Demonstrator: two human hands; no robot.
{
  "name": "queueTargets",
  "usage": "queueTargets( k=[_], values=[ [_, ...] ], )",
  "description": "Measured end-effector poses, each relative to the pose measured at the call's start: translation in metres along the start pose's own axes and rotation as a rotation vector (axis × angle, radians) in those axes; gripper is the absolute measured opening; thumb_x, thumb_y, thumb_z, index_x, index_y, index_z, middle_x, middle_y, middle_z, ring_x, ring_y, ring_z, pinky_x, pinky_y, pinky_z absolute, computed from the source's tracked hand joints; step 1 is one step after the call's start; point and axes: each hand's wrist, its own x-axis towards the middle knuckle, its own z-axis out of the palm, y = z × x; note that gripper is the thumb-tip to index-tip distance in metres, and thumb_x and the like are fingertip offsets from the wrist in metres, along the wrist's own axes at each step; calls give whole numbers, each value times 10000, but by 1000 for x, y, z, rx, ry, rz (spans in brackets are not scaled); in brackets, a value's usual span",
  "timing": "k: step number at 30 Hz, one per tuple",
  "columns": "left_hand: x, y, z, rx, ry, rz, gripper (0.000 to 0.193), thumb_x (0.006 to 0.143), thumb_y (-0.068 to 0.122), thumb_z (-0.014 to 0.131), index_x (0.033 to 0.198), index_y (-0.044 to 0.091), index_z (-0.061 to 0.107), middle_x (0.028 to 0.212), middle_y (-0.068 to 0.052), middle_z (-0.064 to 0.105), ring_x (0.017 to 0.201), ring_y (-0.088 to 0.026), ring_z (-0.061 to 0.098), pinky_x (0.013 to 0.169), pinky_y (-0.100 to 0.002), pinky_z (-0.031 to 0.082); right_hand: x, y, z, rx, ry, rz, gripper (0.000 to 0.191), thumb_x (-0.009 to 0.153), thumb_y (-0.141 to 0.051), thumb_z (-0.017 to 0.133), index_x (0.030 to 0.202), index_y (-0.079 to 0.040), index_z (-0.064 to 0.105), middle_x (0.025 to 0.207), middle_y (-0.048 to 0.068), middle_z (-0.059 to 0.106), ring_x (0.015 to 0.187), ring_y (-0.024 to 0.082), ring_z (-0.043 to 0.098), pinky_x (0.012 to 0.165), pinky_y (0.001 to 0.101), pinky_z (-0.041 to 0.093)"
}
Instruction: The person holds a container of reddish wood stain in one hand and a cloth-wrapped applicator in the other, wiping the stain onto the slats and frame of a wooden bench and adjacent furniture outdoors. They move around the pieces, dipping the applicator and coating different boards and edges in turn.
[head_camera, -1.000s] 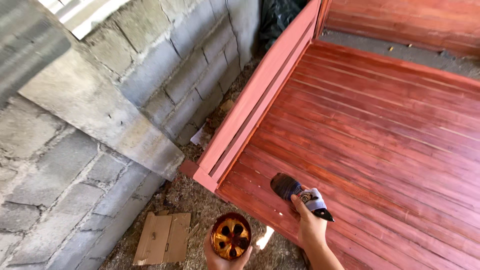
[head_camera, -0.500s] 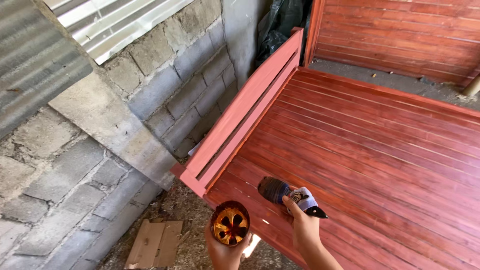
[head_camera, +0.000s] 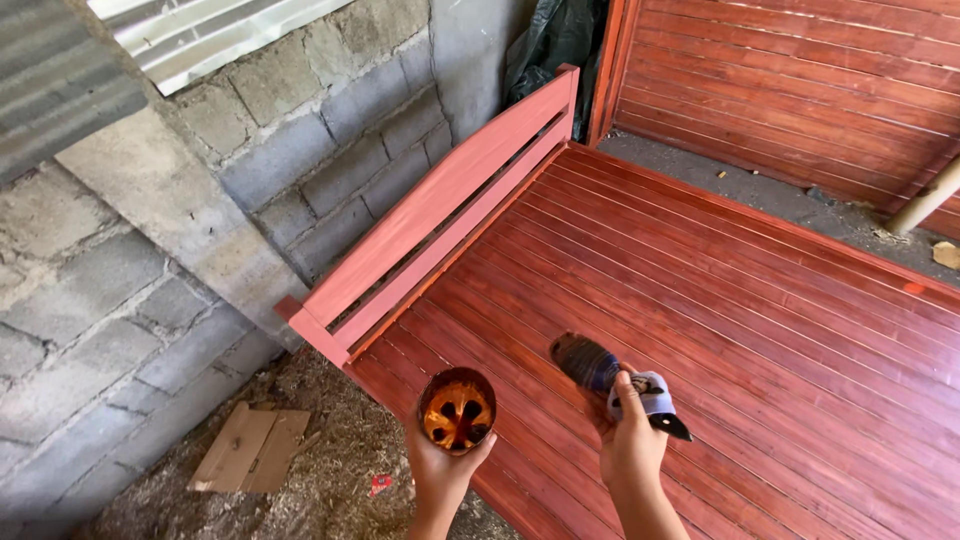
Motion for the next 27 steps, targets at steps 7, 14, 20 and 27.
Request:
queueTargets(
  k=[7, 14, 20, 27],
  values=[
    [-17, 26, 37, -7, -27, -22, 950, 636, 206, 953, 1374, -4, 392, 1273, -179, 536, 1182, -289, 648, 962, -393, 619, 23, -25, -11, 10, -50, 63, 298, 932, -157, 660, 1224, -121, 614, 1085, 60, 704, 870, 284, 754, 650, 347, 578],
    [-20, 32, 50, 179, 39, 176, 1053, 595, 241, 1005, 1396, -18, 373, 1288, -198, 496, 1215, -347, 565, 1021, -434, 532, 22, -28, 2, -28, -211, 107, 367, 941, -157, 708, 1276, -86, 576, 1093, 83, 675, 898, 286, 741, 677, 352, 603],
    [-24, 38, 42, 69, 0, 46, 978, 633, 248, 981, 1389, 5, 411, 1278, -171, 529, 1200, -296, 643, 1014, -397, 587, 20, -26, 10, -75, -305, 113, 428, 912, -101, 702, 1321, -97, 576, 1131, 101, 696, 938, 254, 745, 699, 317, 590],
    [-21, 40, 30, -25, -4, 25, 959, 672, 244, 972, 1402, -1, 400, 1304, -167, 555, 1224, -281, 658, 1013, -380, 612, 17, -16, 18, -88, -268, 137, 355, 922, -69, 689, 1264, -95, 595, 1093, 67, 686, 898, 264, 730, 714, 345, 587]
  ],
)
